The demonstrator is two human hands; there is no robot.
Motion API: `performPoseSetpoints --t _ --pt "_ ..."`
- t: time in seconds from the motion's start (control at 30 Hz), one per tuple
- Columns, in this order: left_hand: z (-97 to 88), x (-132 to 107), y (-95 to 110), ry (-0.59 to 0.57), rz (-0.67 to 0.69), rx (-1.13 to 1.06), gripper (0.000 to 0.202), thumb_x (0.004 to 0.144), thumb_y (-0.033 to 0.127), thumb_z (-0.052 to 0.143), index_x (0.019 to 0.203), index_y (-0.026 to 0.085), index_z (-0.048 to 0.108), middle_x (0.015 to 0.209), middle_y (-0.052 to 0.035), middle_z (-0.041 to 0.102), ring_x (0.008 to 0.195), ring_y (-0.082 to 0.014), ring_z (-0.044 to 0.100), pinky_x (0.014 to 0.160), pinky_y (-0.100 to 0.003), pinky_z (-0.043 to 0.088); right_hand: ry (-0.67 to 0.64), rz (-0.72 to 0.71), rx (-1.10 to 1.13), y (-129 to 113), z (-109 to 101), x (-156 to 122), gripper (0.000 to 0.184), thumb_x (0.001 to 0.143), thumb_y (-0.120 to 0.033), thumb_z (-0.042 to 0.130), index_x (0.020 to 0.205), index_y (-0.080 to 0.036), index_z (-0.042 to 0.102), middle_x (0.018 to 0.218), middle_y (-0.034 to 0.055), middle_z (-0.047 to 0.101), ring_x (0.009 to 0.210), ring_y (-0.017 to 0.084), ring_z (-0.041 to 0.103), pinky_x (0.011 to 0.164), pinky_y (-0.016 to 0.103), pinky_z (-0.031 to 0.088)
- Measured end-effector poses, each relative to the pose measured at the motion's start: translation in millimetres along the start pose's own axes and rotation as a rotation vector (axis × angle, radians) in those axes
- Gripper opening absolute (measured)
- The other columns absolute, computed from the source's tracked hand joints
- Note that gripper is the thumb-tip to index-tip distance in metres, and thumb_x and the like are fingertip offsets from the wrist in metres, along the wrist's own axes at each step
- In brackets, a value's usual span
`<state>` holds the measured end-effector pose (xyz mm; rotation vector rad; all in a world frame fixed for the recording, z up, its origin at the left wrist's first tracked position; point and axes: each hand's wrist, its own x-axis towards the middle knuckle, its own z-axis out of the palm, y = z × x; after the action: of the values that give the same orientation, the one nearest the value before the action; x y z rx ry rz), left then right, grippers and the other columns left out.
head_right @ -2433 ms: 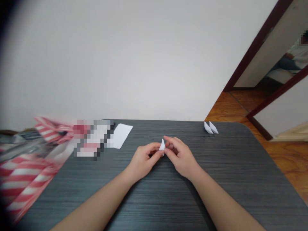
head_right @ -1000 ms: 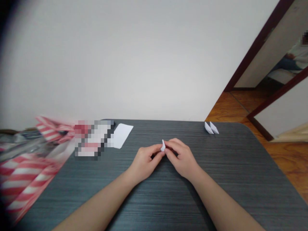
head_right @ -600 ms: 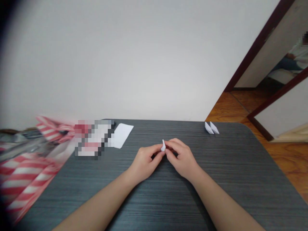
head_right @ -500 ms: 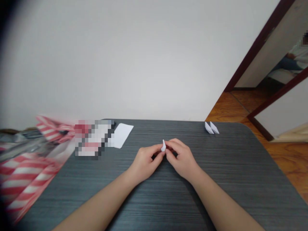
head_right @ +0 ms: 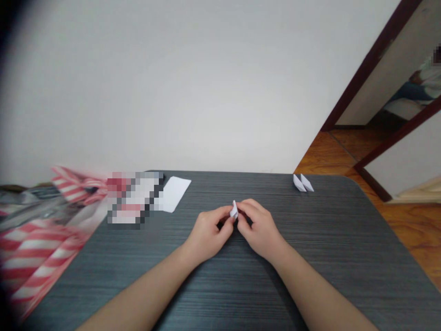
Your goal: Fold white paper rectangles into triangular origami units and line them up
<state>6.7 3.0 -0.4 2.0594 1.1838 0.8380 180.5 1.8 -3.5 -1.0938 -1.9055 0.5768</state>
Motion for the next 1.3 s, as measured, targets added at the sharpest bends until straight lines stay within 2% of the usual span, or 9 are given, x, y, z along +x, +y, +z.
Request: performPoseSetpoints --t 0.1,0.2,0.27,0.37,0.43,0.77,1.07,1.3 --pt "-0.3 0.5 -0.3 -0.007 -0.008 -0.026 0.025 0.093 0.022 0.049 0.11 0.021 0.067 0.087 -0.0021 0.074 0.073 -0.0161 0.067 0.07 -0.025 0.049 -0.001 0.01 0.005 3.2 1.3 -1.6 0.026 0.089 -0.012 0.053 0.107 -0.024 0.069 0.094 0.0067 0.068 0.086 0.02 0.066 0.078 0.034 0.056" --pt "0.5 1.2 -2.2 0.016 -0.033 -0.056 0.025 0.093 0.023 0.05 0.109 0.02 0.068 0.087 -0.0027 0.075 0.074 -0.0163 0.068 0.071 -0.026 0.05 0.004 0.065 0.08 7.7 3.7 -4.8 0.03 0.089 -0.012 0.055 0.116 -0.024 0.063 0.1 0.0071 0.069 0.087 0.02 0.069 0.079 0.034 0.058" --pt "1.1 1.7 -3.9 0.037 -0.057 -0.08 0.024 0.093 0.024 0.05 0.108 0.019 0.068 0.087 -0.0031 0.075 0.074 -0.0164 0.068 0.071 -0.026 0.05 0.013 0.091 0.121 9.2 4.2 -6.1 0.029 0.089 -0.012 0.056 0.115 -0.024 0.06 0.101 0.0068 0.07 0.085 0.019 0.07 0.078 0.034 0.059" --pt "1.9 2.0 -6.0 0.053 -0.081 -0.105 0.024 0.093 0.024 0.05 0.108 0.019 0.069 0.086 -0.0027 0.075 0.073 -0.0161 0.068 0.07 -0.025 0.051 0.003 0.003 0.067 7.7 2.5 -5.4 0.018 0.091 -0.011 0.054 0.101 -0.024 0.063 0.101 0.0071 0.07 0.093 0.021 0.069 0.084 0.037 0.057" --pt "2.2 1.9 -6.7 0.06 -0.086 -0.115 0.023 0.093 0.023 0.051 0.107 0.019 0.069 0.086 -0.0025 0.075 0.073 -0.0159 0.068 0.07 -0.025 0.051 -0.004 -0.067 0.027 6.0 0.7 -4.0 0.019 0.091 -0.01 0.053 0.098 -0.024 0.064 0.103 0.0076 0.07 0.098 0.021 0.068 0.087 0.038 0.056" --pt "5.4 2.3 -10.6 0.067 -0.092 -0.107 0.024 0.09 0.022 0.054 0.108 0.019 0.069 0.087 -0.0024 0.075 0.072 -0.0154 0.068 0.07 -0.025 0.051 -0.078 -0.145 -0.158 7.0 -4.1 -4.8 0.031 0.091 -0.008 0.051 0.112 -0.025 0.065 0.119 0.0092 0.065 0.107 0.022 0.065 0.093 0.039 0.055" --pt "5.4 2.0 -9.0 0.068 -0.11 -0.08 0.022 0.089 0.021 0.053 0.104 0.019 0.07 0.083 -0.0017 0.075 0.069 -0.0152 0.067 0.066 -0.024 0.05 -0.179 -0.125 -0.285 0.4 -8.0 -1.5 0.024 0.091 -0.007 0.049 0.104 -0.02 0.064 0.107 0.0107 0.068 0.101 0.024 0.064 0.09 0.042 0.055" --pt "4.3 2.5 -8.1 0.11 -0.114 -0.103 0.021 0.092 0.023 0.052 0.101 0.018 0.069 0.082 -0.0018 0.074 0.069 -0.0149 0.067 0.066 -0.024 0.048 -0.164 -0.13 -0.239 2.5 -3.7 -6.8 0.029 0.093 -0.012 0.05 0.118 -0.018 0.063 0.115 0.0118 0.067 0.109 0.024 0.064 0.097 0.04 0.054"
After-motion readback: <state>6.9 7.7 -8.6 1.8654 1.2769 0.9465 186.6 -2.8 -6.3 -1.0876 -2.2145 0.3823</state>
